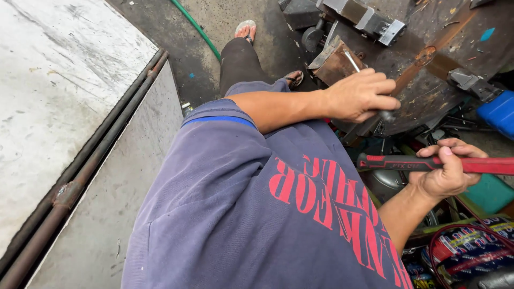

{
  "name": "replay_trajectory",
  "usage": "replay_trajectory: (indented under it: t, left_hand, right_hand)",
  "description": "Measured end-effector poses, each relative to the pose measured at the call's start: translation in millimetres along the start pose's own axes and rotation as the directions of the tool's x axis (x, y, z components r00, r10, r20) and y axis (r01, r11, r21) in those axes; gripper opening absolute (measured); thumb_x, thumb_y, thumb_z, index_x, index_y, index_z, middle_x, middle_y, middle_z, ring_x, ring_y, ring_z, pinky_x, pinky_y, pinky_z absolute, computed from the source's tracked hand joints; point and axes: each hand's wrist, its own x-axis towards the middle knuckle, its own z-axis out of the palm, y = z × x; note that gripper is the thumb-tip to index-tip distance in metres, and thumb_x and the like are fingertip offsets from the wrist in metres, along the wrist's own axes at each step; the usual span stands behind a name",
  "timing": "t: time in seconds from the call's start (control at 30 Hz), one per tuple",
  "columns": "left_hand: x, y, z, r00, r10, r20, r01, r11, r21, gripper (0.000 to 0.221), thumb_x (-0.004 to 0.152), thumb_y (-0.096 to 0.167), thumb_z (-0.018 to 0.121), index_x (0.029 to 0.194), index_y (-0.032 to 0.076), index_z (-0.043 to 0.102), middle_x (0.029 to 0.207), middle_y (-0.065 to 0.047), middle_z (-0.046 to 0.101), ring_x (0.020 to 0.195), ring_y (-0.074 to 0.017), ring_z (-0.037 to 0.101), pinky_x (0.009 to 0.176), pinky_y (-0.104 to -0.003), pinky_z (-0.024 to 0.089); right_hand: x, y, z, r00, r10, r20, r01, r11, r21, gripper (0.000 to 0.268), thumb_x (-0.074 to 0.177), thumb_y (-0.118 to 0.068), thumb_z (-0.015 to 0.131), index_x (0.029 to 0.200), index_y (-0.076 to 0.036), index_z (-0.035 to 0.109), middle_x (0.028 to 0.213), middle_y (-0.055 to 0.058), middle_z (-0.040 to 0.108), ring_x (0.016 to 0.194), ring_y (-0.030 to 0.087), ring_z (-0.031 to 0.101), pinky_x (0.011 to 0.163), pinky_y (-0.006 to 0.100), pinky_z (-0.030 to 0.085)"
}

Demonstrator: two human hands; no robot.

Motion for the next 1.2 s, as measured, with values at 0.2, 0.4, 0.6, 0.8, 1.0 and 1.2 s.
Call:
replay_trajectory:
  t: [0.2,0.4,0.6,0.8,1.0,1.2]
  left_hand:
    - [-3,-14,-1,0.989,-0.144,-0.032,0.141,0.986,-0.084,0.02,0.094,0.014,0.063,0.114,0.018,0.061,0.092,-0.004,0.046,0.076,-0.0264,0.049,0.066,-0.041,0.036]
    - [-7,-17,-3,0.976,-0.193,-0.1,0.177,0.973,-0.149,0.015,0.103,0.018,0.058,0.118,0.019,0.058,0.093,-0.005,0.043,0.079,-0.0261,0.046,0.069,-0.042,0.041]
    - [5,-14,-16,0.91,-0.325,-0.258,0.255,0.929,-0.269,0.016,0.105,0.029,0.058,0.113,0.016,0.059,0.092,-0.006,0.052,0.08,-0.0263,0.053,0.078,-0.038,0.048]
    - [5,-8,-22,0.911,-0.338,-0.239,0.285,0.931,-0.23,0.033,0.101,0.043,0.056,0.082,0.016,0.049,0.075,0.0,0.044,0.068,-0.0212,0.047,0.069,-0.035,0.036]
    - [2,-7,-26,0.92,-0.306,-0.244,0.26,0.944,-0.205,0.035,0.102,0.042,0.053,0.08,0.015,0.047,0.072,0.001,0.045,0.064,-0.0205,0.049,0.068,-0.035,0.034]
    - [0,-4,-22,0.918,-0.302,-0.258,0.258,0.947,-0.191,0.036,0.102,0.042,0.052,0.079,0.015,0.047,0.072,0.0,0.044,0.065,-0.0216,0.049,0.067,-0.036,0.034]
  right_hand:
    - [-13,-6,8,0.999,0.049,-0.008,-0.049,0.998,-0.049,0.015,0.08,0.0,0.061,0.092,-0.006,0.054,0.088,0.019,0.059,0.053,0.029,0.056,0.049,0.033,0.046]
    - [-13,-15,16,1.0,0.025,0.014,-0.024,0.999,-0.048,0.015,0.081,0.0,0.062,0.092,-0.005,0.054,0.089,0.02,0.058,0.053,0.029,0.054,0.048,0.034,0.046]
    - [-20,-36,22,0.991,0.015,0.133,-0.003,0.996,-0.089,0.014,0.089,-0.012,0.059,0.101,-0.006,0.054,0.084,0.018,0.059,0.055,0.026,0.053,0.049,0.036,0.043]
    - [-54,-46,29,0.924,-0.086,0.372,0.155,0.975,-0.158,0.028,0.103,-0.028,0.059,0.097,-0.003,0.051,0.071,0.012,0.045,0.059,0.025,0.053,0.061,0.036,0.052]
    - [-88,-13,15,0.841,0.134,0.525,0.048,0.947,-0.318,0.033,0.105,-0.029,0.055,0.082,-0.005,0.052,0.062,0.004,0.048,0.051,0.017,0.052,0.054,0.03,0.048]
    - [-98,4,3,0.843,0.16,0.513,0.012,0.948,-0.317,0.045,0.112,-0.045,0.046,0.094,-0.005,0.056,0.067,0.005,0.051,0.054,0.016,0.054,0.053,0.03,0.05]
